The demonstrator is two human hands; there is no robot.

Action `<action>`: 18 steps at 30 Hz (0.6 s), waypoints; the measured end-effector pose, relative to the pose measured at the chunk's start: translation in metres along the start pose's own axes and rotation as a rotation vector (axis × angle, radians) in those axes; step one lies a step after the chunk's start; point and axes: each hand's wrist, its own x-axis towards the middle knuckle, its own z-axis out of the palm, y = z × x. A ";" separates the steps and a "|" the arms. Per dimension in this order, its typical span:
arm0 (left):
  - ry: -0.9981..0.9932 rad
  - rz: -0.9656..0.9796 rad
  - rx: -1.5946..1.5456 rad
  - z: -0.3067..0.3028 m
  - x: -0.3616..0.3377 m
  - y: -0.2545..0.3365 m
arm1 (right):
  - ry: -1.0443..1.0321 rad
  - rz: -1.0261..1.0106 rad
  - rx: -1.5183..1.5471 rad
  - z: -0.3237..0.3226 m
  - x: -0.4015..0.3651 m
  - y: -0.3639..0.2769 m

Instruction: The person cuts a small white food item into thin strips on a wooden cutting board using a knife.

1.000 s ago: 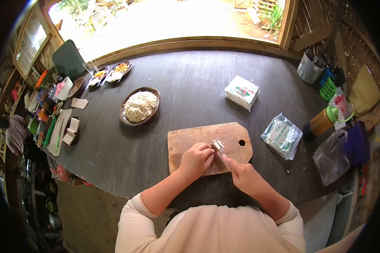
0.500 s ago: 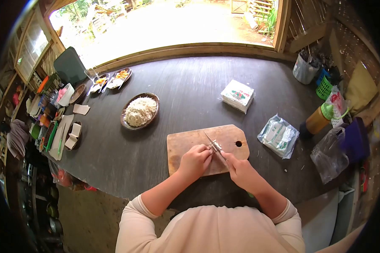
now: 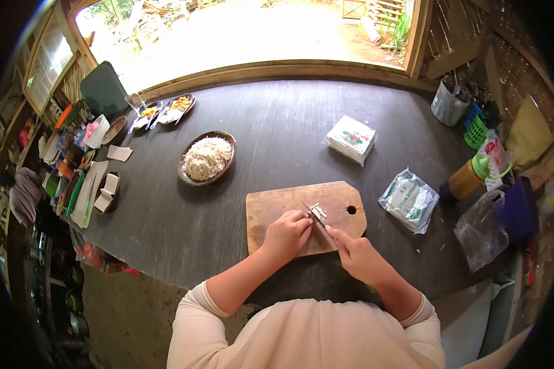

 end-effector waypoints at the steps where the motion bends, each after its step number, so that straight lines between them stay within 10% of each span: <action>1: -0.003 0.005 0.005 -0.001 0.000 0.001 | 0.011 0.002 0.004 0.001 0.000 0.000; 18: -0.015 0.009 0.014 0.000 0.001 -0.001 | 0.070 -0.044 0.006 0.013 0.005 0.005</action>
